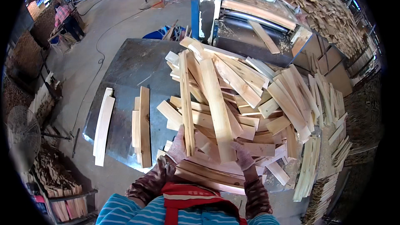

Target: The person sorts and stacks wooden planks in a workshop. They pick up planks from a pile on a table, inspect them, and arrange them into neat stacks on a metal rack. The person also moves between the table and the rack to organize the wood.

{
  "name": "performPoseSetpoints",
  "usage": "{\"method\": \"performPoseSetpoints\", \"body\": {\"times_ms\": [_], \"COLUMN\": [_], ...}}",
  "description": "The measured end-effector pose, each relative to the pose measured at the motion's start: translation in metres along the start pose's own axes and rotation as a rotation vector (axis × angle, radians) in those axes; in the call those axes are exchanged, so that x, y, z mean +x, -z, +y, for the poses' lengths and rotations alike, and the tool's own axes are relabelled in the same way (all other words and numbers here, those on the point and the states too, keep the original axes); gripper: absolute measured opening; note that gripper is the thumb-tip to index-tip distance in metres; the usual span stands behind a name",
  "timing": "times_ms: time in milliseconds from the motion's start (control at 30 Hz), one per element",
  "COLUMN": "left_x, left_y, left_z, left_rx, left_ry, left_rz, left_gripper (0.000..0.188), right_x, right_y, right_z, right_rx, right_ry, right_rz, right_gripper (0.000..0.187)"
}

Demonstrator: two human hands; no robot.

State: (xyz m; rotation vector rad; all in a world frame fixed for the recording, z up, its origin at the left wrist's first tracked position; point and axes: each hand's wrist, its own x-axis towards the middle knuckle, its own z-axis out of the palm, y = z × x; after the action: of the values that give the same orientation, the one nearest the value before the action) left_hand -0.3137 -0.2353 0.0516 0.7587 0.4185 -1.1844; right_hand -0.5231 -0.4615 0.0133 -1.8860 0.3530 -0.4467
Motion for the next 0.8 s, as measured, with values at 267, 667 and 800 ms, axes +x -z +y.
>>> {"method": "performPoseSetpoints", "body": {"times_ms": [267,667,800], "left_x": [-0.040,-0.035,0.044], "left_y": [0.070,0.125,0.137], "left_z": [0.063,0.279,0.381], "left_rx": [0.480,0.088,-0.158], "left_ry": [-0.450,-0.675,-0.742], "left_rz": [0.308,0.188,0.131], "left_gripper": [0.051,0.032,0.022], "right_x": [0.017,0.043,0.053], "right_y": [-0.068,-0.095,-0.102], "right_z": [-0.062,-0.062,-0.044], "right_rx": [-0.191,-0.836,-0.879], "right_ry": [-0.600,-0.511,-0.530], "right_rz": [0.255,0.117,-0.001], "right_gripper": [0.031,0.060,0.088]}}
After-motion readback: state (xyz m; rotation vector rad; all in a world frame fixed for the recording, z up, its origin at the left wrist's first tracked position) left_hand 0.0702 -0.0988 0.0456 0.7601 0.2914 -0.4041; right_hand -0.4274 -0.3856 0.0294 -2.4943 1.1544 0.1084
